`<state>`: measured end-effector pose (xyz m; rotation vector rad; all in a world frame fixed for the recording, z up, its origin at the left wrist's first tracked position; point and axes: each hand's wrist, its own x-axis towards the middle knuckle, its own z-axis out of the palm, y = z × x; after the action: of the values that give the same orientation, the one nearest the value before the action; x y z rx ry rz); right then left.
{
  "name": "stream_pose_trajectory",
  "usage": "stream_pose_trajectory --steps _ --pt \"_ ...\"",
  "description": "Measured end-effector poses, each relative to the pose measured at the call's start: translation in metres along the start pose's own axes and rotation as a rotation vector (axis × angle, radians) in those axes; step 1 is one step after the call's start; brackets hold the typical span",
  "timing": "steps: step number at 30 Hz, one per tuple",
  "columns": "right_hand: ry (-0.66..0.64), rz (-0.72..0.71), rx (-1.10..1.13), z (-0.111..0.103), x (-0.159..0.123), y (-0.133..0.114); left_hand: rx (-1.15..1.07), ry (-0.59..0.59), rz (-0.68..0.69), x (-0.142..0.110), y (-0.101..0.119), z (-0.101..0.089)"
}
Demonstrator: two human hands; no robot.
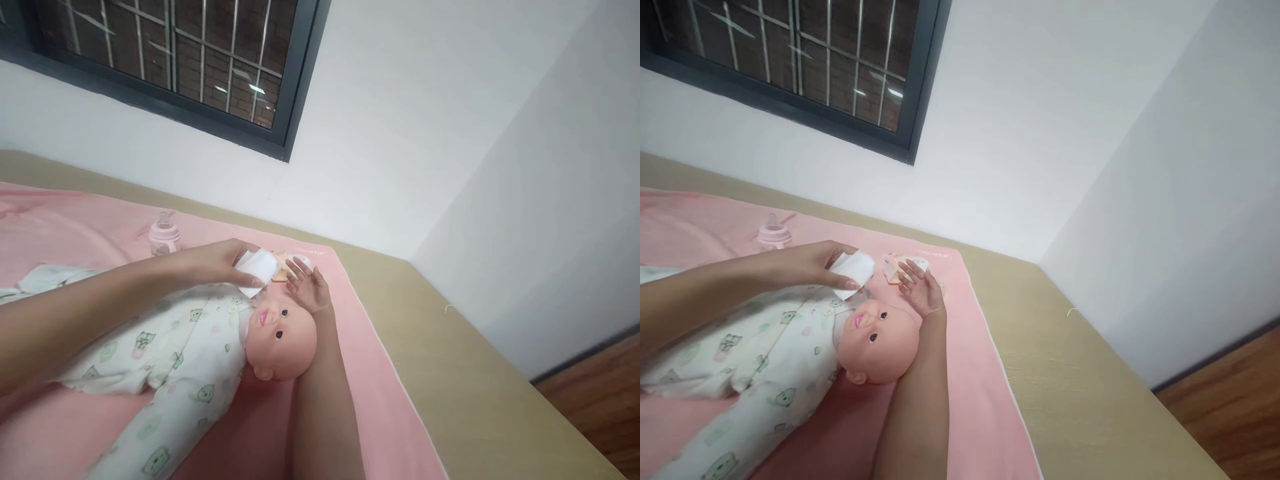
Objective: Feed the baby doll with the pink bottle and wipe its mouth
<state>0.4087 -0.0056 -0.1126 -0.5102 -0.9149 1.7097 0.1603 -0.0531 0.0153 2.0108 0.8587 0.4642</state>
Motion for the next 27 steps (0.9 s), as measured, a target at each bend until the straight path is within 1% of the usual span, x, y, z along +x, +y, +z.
stream_pose_trajectory --steps 2,4,8,12,15,21,27 --pt "0.017 0.042 0.002 -0.003 0.003 0.004 0.027 -0.007 -0.008 -0.009 -0.004 0.003" --pt "0.002 0.099 -0.02 -0.004 0.005 0.008 0.027 -0.013 0.0 -0.015 -0.008 0.006" --pt "0.002 0.18 -0.069 -0.005 0.008 0.011 -0.003 0.015 0.061 -0.018 -0.015 0.017" --pt "0.05 0.143 -0.075 -0.003 0.01 0.015 -0.018 0.041 0.116 -0.021 -0.02 0.029" --pt "0.055 0.123 -0.095 -0.001 0.011 0.019 -0.009 0.042 0.119 -0.023 -0.023 0.034" --pt "0.057 0.111 -0.168 0.006 0.008 0.02 0.029 0.025 0.078 -0.026 -0.025 0.034" --pt "0.039 0.106 -0.177 0.01 0.003 0.016 0.022 0.023 0.055 -0.028 -0.019 0.036"
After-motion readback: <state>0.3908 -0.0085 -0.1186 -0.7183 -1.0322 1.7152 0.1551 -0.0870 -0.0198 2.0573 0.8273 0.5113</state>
